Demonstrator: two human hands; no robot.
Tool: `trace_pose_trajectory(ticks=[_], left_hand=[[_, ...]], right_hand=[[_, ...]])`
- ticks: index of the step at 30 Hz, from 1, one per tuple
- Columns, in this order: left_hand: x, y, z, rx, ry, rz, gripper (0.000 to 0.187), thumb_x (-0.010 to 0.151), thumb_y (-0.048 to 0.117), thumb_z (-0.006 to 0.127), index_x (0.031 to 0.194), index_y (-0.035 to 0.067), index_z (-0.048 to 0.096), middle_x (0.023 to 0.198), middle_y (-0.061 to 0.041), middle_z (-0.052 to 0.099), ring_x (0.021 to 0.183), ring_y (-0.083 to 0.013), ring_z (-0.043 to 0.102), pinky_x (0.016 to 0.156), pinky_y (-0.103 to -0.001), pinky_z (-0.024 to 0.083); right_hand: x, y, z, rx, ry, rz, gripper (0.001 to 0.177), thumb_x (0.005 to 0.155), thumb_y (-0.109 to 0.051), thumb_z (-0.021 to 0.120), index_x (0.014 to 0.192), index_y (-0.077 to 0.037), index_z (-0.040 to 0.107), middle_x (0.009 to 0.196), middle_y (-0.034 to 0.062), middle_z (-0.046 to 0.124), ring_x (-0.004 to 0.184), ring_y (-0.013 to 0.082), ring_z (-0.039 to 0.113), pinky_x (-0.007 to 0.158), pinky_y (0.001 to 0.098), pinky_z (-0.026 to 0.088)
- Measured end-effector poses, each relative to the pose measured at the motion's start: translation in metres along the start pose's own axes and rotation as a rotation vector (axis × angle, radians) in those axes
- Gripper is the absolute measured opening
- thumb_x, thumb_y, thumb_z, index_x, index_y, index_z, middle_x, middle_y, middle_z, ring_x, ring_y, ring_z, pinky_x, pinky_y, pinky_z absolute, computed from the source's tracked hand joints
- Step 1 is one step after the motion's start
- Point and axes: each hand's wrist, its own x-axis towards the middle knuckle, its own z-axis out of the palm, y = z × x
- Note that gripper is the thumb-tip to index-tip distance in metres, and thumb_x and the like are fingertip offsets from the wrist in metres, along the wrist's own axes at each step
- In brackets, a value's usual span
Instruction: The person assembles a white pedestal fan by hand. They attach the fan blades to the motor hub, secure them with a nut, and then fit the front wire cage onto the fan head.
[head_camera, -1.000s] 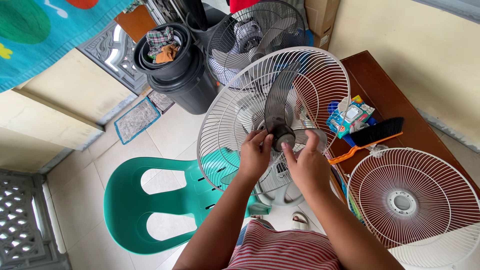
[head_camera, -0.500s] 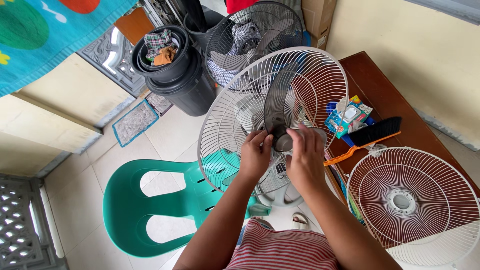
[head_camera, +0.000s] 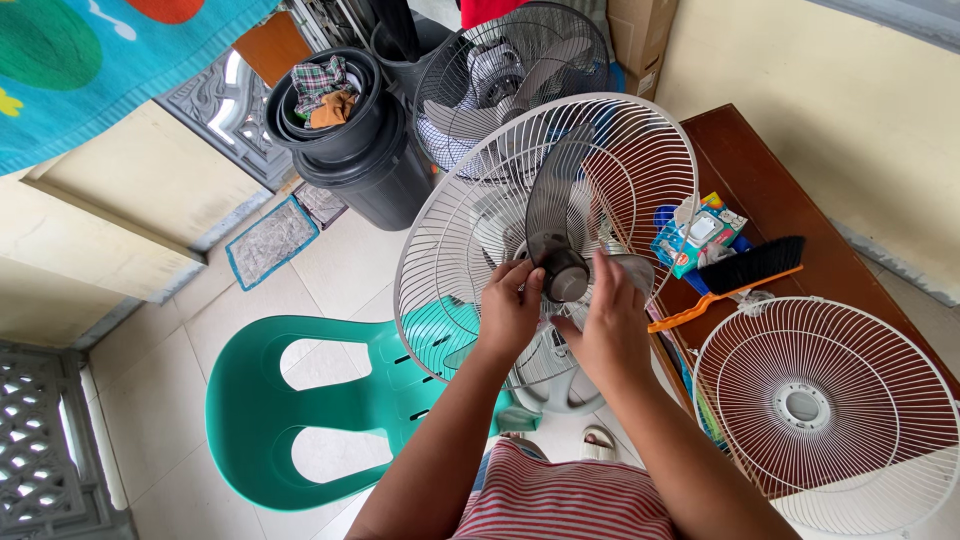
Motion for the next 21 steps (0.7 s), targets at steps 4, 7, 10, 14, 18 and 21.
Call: trace_pose_trajectory(ticks=[4,7,10,14,18,21], left_hand=[[-0.002,0.002,0.001,-0.024,-0.038,-0.103,0.024,0.098,0.018,0.067,0.113,0.0,0.074,0.107,-0.014,0.072,0.07,-0.0239,0.07,0.063,-0.031,0.057],[-0.004,0.003,0.002,-0.014,-0.037,-0.097,0.024,0.098,0.018,0.067,0.112,0.0,0.073,0.108,-0.014,0.072,0.07,-0.0243,0.07,0.063,-0.032,0.057],[-0.003,0.002,0.003,0.006,-0.015,-0.034,0.023,0.098,0.018,0.067,0.111,0.0,0.073,0.107,-0.015,0.071,0.077,-0.0278,0.071,0.067,-0.034,0.058],[-0.001,0.004,0.004,0.053,-0.01,0.018,0.022,0.099,0.017,0.067,0.111,0.0,0.073,0.105,-0.016,0.071,0.082,-0.0328,0.07,0.072,-0.038,0.057],[-0.006,0.01,0.002,0.069,0.001,0.044,0.022,0.099,0.015,0.065,0.113,0.0,0.073,0.104,-0.016,0.071,0.081,-0.0337,0.07,0.072,-0.039,0.056],[-0.008,0.012,-0.001,-0.03,-0.053,-0.105,0.024,0.098,0.016,0.064,0.113,0.0,0.071,0.105,-0.016,0.07,0.075,-0.032,0.071,0.068,-0.038,0.057]], right_hand=[[-0.006,0.013,0.019,0.052,-0.708,0.581,0.078,0.092,-0.068,0.063,0.12,0.005,0.058,0.087,0.0257,0.072,0.074,0.0388,0.073,0.06,0.0479,0.061],[-0.012,0.019,0.032,-0.018,-0.941,0.6,0.076,0.102,-0.068,0.041,0.087,-0.003,0.076,0.08,0.0211,0.074,0.076,0.0371,0.071,0.068,0.0477,0.058],[-0.019,0.018,0.039,0.053,-0.737,0.484,0.064,0.1,-0.062,0.052,0.081,-0.004,0.072,0.073,0.019,0.071,0.07,0.0379,0.07,0.065,0.0487,0.055],[-0.019,0.01,0.04,0.292,-0.421,0.416,0.054,0.097,-0.051,0.051,0.085,-0.001,0.068,0.072,0.0166,0.072,0.066,0.0376,0.07,0.059,0.0501,0.053],[-0.004,0.022,0.036,0.16,-0.735,0.541,0.06,0.094,-0.059,0.061,0.081,-0.001,0.07,0.072,0.0209,0.071,0.071,0.0393,0.071,0.067,0.0496,0.056],[-0.001,0.033,0.034,0.231,-0.784,0.539,0.058,0.094,-0.057,0.066,0.08,0.0,0.07,0.074,0.0224,0.071,0.074,0.0416,0.07,0.069,0.0511,0.055]])
